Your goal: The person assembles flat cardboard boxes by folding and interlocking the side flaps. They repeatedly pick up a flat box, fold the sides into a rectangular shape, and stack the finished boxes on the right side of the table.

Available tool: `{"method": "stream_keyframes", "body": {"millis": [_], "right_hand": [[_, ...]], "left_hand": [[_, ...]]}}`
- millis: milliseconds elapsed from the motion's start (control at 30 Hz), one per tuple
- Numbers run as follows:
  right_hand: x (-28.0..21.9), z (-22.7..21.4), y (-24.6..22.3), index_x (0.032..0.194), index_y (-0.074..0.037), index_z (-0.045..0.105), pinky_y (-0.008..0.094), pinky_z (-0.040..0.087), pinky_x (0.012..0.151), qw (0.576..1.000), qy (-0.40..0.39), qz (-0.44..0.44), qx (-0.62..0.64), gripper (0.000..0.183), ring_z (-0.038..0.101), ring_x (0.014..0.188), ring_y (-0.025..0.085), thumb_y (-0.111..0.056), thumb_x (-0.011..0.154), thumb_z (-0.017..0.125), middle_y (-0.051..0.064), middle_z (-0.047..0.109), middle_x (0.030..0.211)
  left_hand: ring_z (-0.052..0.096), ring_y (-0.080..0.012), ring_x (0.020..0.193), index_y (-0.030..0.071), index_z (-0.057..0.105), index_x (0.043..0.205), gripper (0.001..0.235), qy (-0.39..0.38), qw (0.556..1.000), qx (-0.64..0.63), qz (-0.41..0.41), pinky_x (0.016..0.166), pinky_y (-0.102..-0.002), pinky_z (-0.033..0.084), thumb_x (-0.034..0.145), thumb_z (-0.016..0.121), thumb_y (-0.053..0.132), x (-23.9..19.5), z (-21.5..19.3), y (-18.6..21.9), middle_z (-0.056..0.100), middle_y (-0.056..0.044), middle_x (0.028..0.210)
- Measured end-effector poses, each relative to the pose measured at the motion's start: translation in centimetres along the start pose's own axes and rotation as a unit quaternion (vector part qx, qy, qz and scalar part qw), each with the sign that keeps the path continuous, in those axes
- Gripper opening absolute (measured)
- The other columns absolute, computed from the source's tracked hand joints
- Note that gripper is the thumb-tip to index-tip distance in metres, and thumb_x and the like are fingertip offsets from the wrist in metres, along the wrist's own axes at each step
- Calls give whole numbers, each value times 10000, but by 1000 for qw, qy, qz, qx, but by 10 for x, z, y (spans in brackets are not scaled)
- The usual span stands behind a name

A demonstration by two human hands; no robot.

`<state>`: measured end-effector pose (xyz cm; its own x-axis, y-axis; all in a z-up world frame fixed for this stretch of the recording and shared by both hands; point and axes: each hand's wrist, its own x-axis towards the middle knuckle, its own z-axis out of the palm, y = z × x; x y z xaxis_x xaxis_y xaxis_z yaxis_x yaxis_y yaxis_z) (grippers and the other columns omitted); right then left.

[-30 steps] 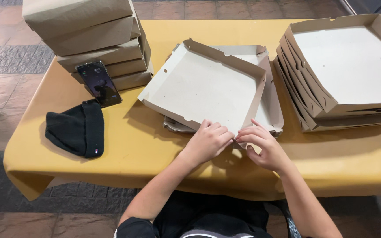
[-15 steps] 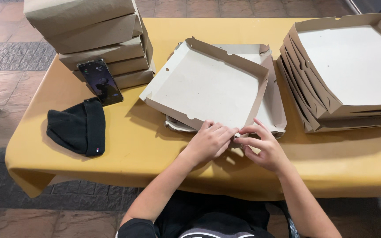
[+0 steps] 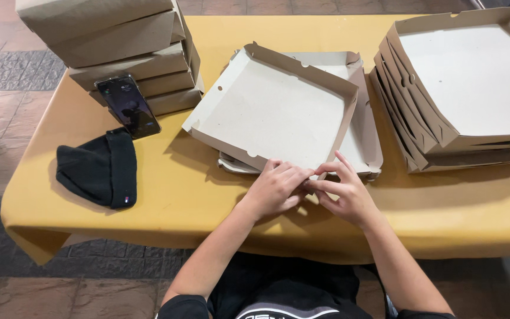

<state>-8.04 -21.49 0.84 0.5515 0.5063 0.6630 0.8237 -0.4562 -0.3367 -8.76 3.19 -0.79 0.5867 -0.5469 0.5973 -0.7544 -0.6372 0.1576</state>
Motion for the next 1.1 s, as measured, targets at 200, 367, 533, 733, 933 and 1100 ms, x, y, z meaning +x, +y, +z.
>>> {"method": "stream_keyframes", "body": {"millis": [200,367,533,733,933,1100], "right_hand": [[-2,-8,-5,1118,-205,834,595,363,1318,1000,23,2,17,244,713,1079,191,-108,902,775,16,698,1178],[-6,-13,-10,1147,-198,836,596,363,1319,999,31,8,29,278,725,1066,189,-114,885,792,23,712,1169],[-8,-14,-13,1148,-171,829,617,366,1311,999,37,8,32,280,733,1069,219,-98,879,800,49,723,1163],[-13,-12,-9,1111,-165,821,617,403,1292,998,49,-4,27,258,741,1033,211,-94,866,783,42,734,1145],[-18,-9,-9,1085,-174,815,622,412,1280,998,50,-32,-9,253,739,1011,204,-114,840,792,33,739,1123],[-17,-8,-14,1079,-182,815,619,437,1260,996,65,-48,-42,240,745,974,196,-120,847,830,28,738,1101]], "left_hand": [[659,-174,1146,227,618,1520,658,7,1000,4,-23,1022,-422,449,908,825,347,-3,-2,-7,710,18,1161],[655,-168,1129,253,633,1502,653,2,1000,9,-20,1021,-425,443,902,838,408,-3,-2,-8,709,34,1134],[645,-178,1120,247,665,1445,624,-3,1000,12,-13,1016,-440,441,875,854,417,0,-7,-4,697,29,1124],[630,-171,1067,255,695,1367,519,14,1000,22,-7,983,-421,426,899,824,440,1,-4,-5,660,43,1067],[615,-172,1044,263,712,1229,402,-5,1000,26,-5,984,-432,410,888,804,456,0,0,-6,641,52,1025],[594,-199,1132,214,668,1191,508,-51,996,74,-3,1000,-450,413,799,849,481,1,2,-4,622,18,1090]]}}
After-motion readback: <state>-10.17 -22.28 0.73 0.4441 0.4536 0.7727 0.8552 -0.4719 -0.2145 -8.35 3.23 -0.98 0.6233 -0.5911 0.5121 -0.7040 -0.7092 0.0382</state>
